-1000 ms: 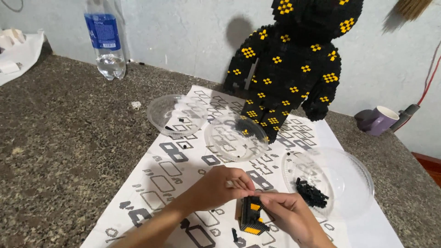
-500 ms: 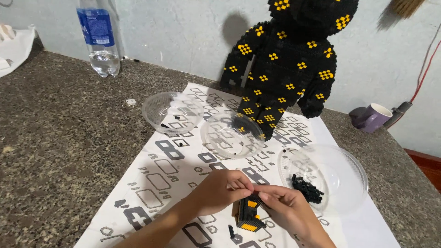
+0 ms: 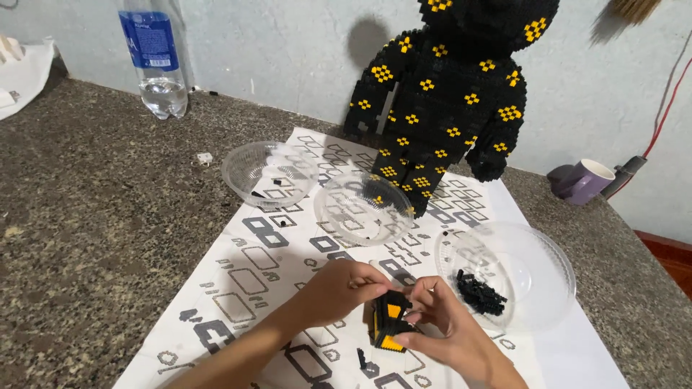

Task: Assembling a large black and yellow toy figure using small building blocks on a workspace.

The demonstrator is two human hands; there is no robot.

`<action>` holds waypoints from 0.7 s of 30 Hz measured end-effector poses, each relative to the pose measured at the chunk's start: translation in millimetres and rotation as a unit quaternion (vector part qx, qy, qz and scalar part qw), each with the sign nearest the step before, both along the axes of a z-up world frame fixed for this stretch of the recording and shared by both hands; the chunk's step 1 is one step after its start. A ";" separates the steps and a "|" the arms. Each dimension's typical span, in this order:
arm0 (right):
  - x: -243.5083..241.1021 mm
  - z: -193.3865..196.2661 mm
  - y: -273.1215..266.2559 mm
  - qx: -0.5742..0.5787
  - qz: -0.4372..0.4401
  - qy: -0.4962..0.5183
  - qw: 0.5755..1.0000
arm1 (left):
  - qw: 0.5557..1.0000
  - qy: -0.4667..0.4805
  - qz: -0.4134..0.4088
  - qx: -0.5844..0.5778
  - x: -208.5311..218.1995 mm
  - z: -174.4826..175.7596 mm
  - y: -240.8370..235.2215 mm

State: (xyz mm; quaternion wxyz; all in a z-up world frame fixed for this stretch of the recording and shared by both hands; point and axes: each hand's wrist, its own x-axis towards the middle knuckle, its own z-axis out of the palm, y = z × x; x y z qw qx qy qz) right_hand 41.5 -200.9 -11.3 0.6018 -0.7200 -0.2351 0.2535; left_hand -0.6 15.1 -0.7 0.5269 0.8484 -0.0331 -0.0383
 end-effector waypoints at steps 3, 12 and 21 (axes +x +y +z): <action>-3.5 11.7 4.3 -0.047 -0.043 0.019 0.998 | 0.998 0.006 0.006 -0.059 0.4 -3.0 2.0; -3.4 3.3 10.2 0.040 -0.100 0.102 0.989 | 0.995 0.024 0.016 -0.094 3.2 -8.2 1.1; -2.6 5.0 11.6 0.025 -0.106 0.101 0.989 | 0.996 0.034 0.020 -0.077 4.0 -8.8 0.3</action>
